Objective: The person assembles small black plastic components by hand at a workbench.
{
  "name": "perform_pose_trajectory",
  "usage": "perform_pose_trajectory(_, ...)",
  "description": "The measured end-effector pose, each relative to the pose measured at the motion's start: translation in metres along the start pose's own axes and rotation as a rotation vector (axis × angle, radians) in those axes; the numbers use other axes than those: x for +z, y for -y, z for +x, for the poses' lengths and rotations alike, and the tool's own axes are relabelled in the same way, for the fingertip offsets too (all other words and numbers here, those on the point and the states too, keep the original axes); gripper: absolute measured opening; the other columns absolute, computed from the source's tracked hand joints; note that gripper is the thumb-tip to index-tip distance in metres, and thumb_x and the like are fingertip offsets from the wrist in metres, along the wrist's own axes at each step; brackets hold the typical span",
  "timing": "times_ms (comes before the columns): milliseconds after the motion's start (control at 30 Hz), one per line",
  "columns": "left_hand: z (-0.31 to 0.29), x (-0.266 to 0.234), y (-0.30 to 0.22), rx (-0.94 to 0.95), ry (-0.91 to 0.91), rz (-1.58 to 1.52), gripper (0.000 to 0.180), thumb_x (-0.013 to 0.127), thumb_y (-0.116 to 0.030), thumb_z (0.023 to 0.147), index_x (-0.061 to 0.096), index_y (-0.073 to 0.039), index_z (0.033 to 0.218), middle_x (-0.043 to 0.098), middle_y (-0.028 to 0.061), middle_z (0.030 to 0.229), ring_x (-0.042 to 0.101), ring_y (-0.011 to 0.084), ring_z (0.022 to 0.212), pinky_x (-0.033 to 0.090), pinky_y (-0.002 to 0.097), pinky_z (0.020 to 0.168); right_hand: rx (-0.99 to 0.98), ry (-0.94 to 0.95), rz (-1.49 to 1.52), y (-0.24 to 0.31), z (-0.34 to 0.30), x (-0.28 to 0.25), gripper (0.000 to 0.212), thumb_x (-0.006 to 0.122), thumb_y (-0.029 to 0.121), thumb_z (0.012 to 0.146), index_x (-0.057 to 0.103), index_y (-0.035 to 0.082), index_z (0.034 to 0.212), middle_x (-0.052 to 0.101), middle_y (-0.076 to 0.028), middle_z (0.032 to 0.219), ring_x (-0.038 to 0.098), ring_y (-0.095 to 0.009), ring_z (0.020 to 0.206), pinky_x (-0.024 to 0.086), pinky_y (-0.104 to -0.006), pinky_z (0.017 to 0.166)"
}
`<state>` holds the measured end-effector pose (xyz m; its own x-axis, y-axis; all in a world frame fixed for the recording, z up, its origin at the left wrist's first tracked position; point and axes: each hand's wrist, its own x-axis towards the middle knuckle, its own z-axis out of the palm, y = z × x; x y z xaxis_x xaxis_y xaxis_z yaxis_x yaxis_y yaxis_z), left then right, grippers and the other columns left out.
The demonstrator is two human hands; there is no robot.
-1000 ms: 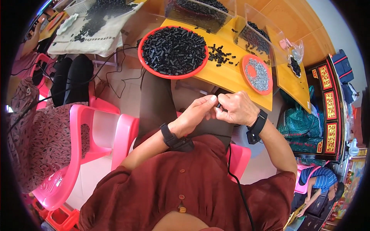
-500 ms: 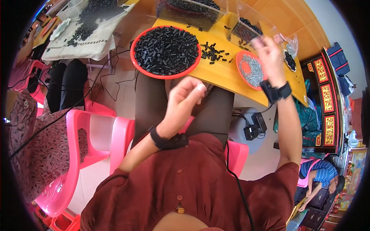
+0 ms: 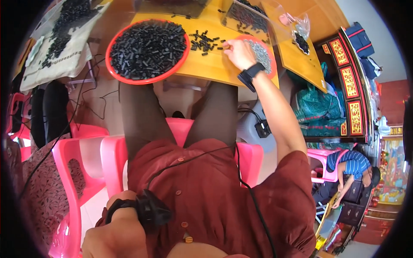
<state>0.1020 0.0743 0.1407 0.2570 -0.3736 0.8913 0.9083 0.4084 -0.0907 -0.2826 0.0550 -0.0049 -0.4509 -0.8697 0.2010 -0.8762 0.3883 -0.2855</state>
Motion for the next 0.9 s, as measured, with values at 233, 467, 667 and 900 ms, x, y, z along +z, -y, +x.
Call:
perform_pose_trajectory(233, -0.015, -0.01, 0.016, 0.14, -0.061, -0.209, 0.015, 0.058, -0.004, 0.078, 0.053, -0.014, 0.068, 0.045, -0.01, 0.066, 0.039, 0.0026, 0.054, 0.027, 0.0195, 0.05, 0.032, 0.05, -0.114, -0.002, 0.009, 0.013, 0.018, 0.064, 0.016, 0.078, 0.07, 0.006, 0.092, 0.066, -0.02, 0.085, 0.064, -0.036, 0.084, 0.05, -0.0425, 0.078)
perform_pose_trajectory(467, -0.017, -0.02, 0.015, 0.168, 0.095, 0.071, 0.012, 0.064, -0.012, 0.08, 0.053, -0.015, 0.077, 0.05, -0.0095, 0.078, 0.039, 0.0024, 0.06, 0.032, 0.0175, 0.053, -0.059, -0.11, 0.046, 0.026, -0.023, 0.008, 0.02, 0.065, 0.017, 0.074, 0.064, -0.003, 0.076, 0.066, -0.017, 0.071, 0.067, -0.028, 0.068, 0.054, -0.0349, 0.068)
perform_pose_trajectory(667, -0.016, -0.017, 0.018, 0.141, 0.203, -0.09, 0.014, 0.063, -0.008, 0.08, 0.051, -0.015, 0.075, 0.044, -0.0094, 0.075, 0.037, 0.0025, 0.057, 0.03, 0.0154, 0.051, 0.0, -0.068, 0.532, 0.064, -0.094, 0.001, 0.014, 0.068, 0.01, 0.079, 0.061, -0.002, 0.08, 0.065, -0.007, 0.067, 0.062, -0.009, 0.055, 0.049, -0.0225, 0.052)
perform_pose_trajectory(900, -0.021, -0.005, 0.018, 0.288, -0.007, 0.028, 0.015, 0.067, -0.018, 0.081, 0.055, -0.014, 0.09, 0.044, -0.0091, 0.075, 0.04, 0.003, 0.058, 0.032, 0.0176, 0.049, 0.2, 0.225, 0.91, 0.07, -0.125, -0.007, 0.018, 0.061, 0.006, 0.086, 0.062, -0.004, 0.101, 0.067, -0.01, 0.09, 0.066, -0.013, 0.072, 0.05, -0.0221, 0.057)
